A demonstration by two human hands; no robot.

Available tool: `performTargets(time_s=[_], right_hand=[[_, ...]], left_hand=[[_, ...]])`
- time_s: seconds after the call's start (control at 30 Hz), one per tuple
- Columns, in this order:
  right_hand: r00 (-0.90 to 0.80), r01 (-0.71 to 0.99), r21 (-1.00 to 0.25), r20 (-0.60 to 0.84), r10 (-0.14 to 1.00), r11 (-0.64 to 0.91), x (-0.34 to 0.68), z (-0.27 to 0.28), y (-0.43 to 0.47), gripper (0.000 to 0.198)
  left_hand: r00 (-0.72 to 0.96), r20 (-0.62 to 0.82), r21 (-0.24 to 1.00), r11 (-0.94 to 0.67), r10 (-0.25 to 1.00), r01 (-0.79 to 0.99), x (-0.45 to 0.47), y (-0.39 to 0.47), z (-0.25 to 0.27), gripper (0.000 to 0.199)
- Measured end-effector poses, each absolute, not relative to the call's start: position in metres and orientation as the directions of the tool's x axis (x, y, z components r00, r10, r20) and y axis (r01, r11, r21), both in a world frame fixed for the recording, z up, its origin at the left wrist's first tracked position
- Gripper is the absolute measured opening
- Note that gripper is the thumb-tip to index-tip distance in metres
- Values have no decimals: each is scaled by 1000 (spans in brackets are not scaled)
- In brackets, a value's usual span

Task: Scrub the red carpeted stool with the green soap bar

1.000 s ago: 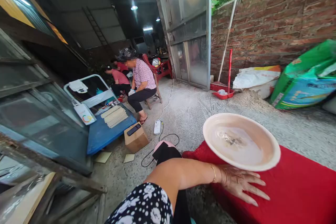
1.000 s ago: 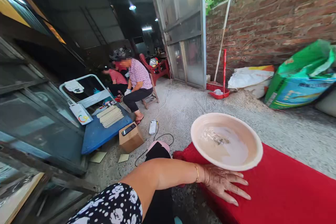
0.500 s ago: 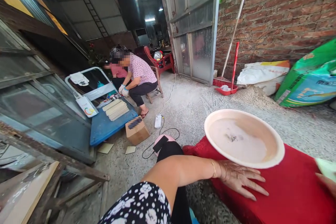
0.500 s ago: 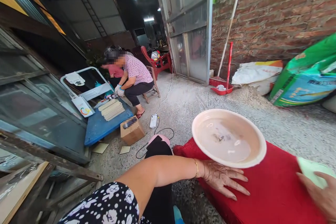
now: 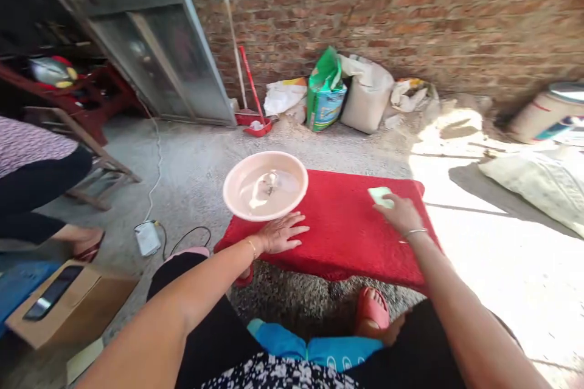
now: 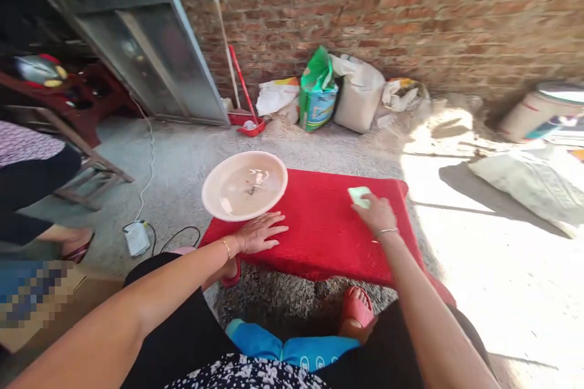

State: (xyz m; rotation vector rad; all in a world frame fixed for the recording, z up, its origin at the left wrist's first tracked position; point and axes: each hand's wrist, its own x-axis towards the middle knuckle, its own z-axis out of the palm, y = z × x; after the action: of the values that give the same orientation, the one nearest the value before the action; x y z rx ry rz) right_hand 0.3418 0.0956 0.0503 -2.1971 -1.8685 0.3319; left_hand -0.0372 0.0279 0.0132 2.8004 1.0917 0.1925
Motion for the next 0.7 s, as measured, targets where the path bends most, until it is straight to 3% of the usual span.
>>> performTargets(time_s=[0.17,0.27,0.33,0.43,0.57,0.63,0.7], right_hand=[[-204,915,-365,-54,978,171,266,50,70,39],[-243,919,-327,-37,969,218,277,49,71,39],[-161,942,-309,-62,985,135,313,48,77,40],[85,945,-303,-136,987,-123,382,50,86,45],[451,853,-241,-109,886,-464,436,60,88,47],[477,851,-235,-29,878,-470,430,64,91,47],[370,895,-272,10,929,-354,407,64,96,46]], left_hand=[[726,55,106,-727,686,679,-33,25,15,47],[708,58,97,-710,704,698,-31,24,18,45],[704,64,99,-706,708,701,-29,23,19,46],[706,73,102,-709,705,697,-28,22,21,46],[710,87,105,-715,699,691,-27,22,21,45],[705,83,113,-710,704,695,-26,22,22,45],[698,71,123,-701,712,703,-25,21,23,45]])
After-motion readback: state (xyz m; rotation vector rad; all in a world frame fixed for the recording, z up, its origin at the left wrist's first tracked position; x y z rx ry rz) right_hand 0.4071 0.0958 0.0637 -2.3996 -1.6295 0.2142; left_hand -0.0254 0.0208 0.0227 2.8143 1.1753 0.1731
